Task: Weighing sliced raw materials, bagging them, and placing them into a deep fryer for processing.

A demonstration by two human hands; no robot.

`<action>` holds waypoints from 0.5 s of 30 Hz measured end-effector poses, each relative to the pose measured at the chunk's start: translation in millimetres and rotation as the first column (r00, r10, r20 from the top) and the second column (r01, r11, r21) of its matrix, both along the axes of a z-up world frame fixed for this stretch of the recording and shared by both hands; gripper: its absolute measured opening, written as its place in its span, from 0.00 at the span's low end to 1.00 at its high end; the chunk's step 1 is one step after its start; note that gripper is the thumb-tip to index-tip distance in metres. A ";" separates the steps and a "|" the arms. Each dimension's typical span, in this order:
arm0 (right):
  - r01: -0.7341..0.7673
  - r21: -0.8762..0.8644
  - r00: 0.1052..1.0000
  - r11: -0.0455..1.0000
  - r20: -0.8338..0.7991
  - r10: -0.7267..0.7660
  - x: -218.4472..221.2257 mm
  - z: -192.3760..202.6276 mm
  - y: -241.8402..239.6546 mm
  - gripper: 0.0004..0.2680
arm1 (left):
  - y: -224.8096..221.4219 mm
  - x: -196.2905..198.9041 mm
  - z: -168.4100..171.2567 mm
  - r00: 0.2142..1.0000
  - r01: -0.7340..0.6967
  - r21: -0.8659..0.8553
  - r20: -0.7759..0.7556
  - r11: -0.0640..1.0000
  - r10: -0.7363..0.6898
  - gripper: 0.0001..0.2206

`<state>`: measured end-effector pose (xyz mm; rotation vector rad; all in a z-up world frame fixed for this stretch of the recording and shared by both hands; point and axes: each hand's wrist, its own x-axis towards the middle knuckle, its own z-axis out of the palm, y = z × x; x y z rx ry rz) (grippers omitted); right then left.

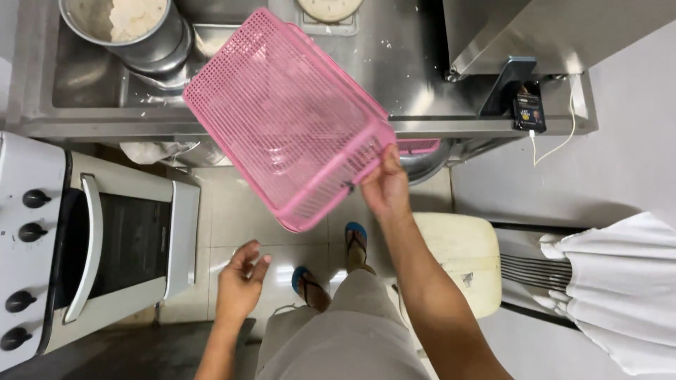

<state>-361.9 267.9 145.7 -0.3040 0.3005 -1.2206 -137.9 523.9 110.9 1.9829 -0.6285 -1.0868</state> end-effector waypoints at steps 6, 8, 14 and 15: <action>0.212 0.420 0.974 0.882 -0.164 -0.157 -102.3 -58.1 55.5 0.09 | 15.6 -42.9 -29.9 0.883 -0.038 0.154 -0.457 0.987 0.106 0.24; 0.210 0.394 0.971 0.895 -0.193 -0.143 -132.3 -75.1 85.1 0.07 | 10.0 -63.7 -40.4 0.818 -0.097 0.177 -0.546 0.979 0.180 0.24; 0.376 0.481 0.867 0.792 -0.484 -0.117 -192.3 -121.7 156.7 0.14 | -26.8 -104.0 9.5 0.774 0.047 0.351 -0.605 0.935 0.188 0.22; 0.501 0.627 0.824 0.596 -0.557 -0.106 -201.8 -135.4 161.8 0.11 | -39.5 -107.8 30.6 0.770 0.077 0.427 -0.600 0.901 0.218 0.24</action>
